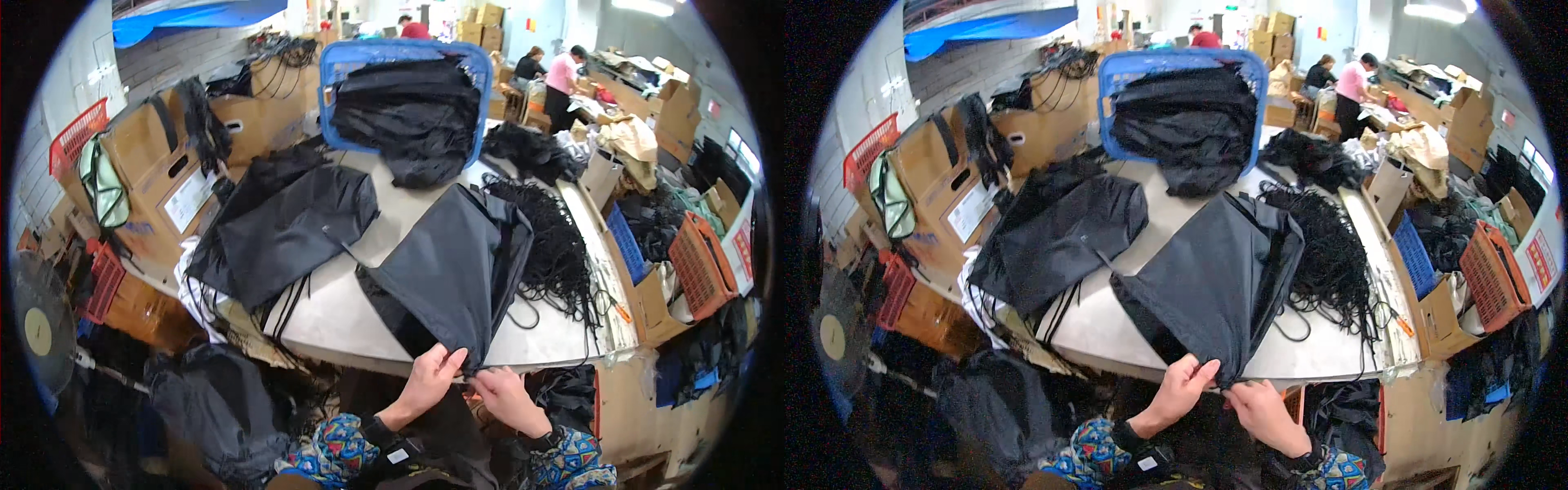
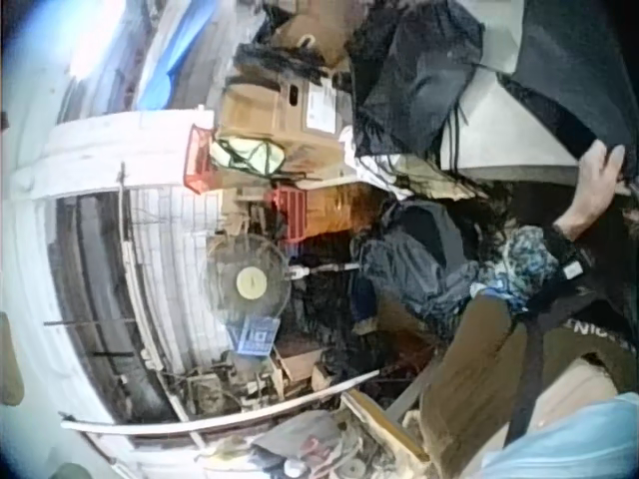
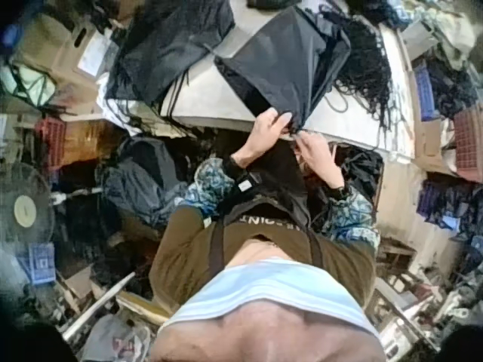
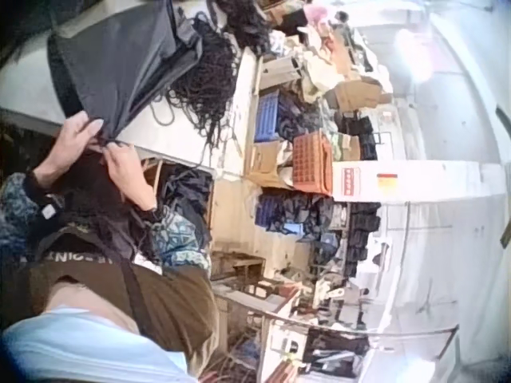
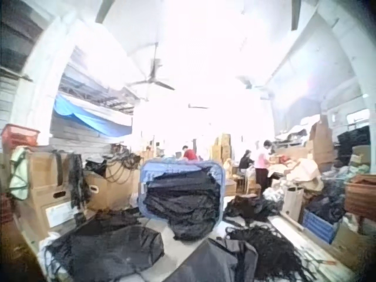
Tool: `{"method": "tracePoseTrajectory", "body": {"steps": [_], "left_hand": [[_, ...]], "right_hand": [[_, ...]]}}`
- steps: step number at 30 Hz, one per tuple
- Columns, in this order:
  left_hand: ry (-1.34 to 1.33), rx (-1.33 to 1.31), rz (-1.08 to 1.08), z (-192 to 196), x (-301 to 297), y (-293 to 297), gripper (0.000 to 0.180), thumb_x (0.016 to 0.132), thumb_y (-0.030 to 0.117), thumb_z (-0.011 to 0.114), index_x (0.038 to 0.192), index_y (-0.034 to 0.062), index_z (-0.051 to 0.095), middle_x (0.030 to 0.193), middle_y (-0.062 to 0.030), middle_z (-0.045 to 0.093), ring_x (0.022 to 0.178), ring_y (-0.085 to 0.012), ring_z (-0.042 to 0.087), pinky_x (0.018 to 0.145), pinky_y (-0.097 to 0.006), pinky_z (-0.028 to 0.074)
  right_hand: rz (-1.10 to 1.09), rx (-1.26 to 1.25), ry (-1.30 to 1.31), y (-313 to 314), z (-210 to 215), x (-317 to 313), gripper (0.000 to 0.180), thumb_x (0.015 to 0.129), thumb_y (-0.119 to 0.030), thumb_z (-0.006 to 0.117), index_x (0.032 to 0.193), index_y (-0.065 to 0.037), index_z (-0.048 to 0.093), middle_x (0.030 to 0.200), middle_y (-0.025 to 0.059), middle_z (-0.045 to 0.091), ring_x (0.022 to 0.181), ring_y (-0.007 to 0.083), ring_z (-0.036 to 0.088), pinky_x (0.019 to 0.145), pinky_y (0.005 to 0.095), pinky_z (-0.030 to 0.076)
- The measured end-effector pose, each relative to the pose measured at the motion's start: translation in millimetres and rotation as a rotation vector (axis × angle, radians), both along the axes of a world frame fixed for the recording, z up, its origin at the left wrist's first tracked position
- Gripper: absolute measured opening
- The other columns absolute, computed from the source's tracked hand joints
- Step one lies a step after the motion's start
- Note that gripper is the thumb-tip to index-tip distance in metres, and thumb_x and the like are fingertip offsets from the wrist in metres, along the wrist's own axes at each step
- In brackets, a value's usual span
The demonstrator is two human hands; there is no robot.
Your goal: The person threads black drawstrings through the hems of black fabric bags using a metal tool. They repeatedly pick up a bag, insert the tool into the hem, pull the string through, and place the finished bag aside.
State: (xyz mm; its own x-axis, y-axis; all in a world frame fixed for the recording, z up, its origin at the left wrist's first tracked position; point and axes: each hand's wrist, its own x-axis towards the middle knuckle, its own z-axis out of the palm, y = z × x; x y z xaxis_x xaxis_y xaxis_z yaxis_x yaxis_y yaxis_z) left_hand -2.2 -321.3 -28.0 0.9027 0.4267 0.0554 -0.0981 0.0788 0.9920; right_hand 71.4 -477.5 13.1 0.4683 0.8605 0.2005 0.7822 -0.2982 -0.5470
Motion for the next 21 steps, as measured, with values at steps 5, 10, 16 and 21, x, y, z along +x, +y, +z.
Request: {"method": "tracePoseTrajectory", "body": {"steps": [5, 10, 16, 21], "left_hand": [[-0.048, 1.056, 0.0, -18, 3, -4, 0.02, 0.093, 0.018, 0.049, 0.102, 0.0016, 0.057, 0.07, -0.0142, 0.057, 0.057, -0.028, 0.06, 0.049, -0.038, 0.047], [0.083, 1.168, -0.227, -13, 11, -20, 0.03, 0.09, 0.014, 0.047, 0.119, 0.0066, 0.053, 0.082, -0.0128, 0.06, 0.054, -0.0312, 0.061, 0.049, -0.042, 0.05], [0.111, 0.9, 0.161, -21, 7, 29, 0.024, 0.092, 0.019, 0.044, 0.087, 0.0039, 0.062, 0.077, -0.0229, 0.061, 0.07, -0.0429, 0.059, 0.06, -0.051, 0.047], [0.189, -0.169, 0.212, -55, 18, 87, 0.032, 0.095, 0.026, 0.044, 0.086, -0.0005, 0.059, 0.072, -0.0074, 0.063, 0.06, -0.0267, 0.061, 0.059, -0.038, 0.051]], "right_hand": [[-0.055, 0.326, -0.06, 18, 90, 30, 0.024, 0.087, -0.013, 0.058, 0.109, -0.004, 0.061, 0.09, 0.017, 0.063, 0.08, 0.0326, 0.058, 0.076, 0.0379, 0.047], [-0.068, 0.533, 0.359, 35, 146, 27, 0.028, 0.093, -0.012, 0.052, 0.116, 0.005, 0.055, 0.102, 0.0137, 0.067, 0.101, 0.0215, 0.059, 0.089, 0.0324, 0.044], [-0.371, 1.155, -0.038, -19, 182, 52, 0.028, 0.097, -0.02, 0.045, 0.084, 0.0, 0.059, 0.072, 0.0055, 0.054, 0.065, 0.0136, 0.053, 0.067, 0.0242, 0.044], [-0.383, 1.759, -0.557, -161, 226, 65, 0.026, 0.099, -0.015, 0.036, 0.097, 0.001, 0.055, 0.096, 0.007, 0.055, 0.1, 0.0162, 0.055, 0.082, 0.0287, 0.041]]}}
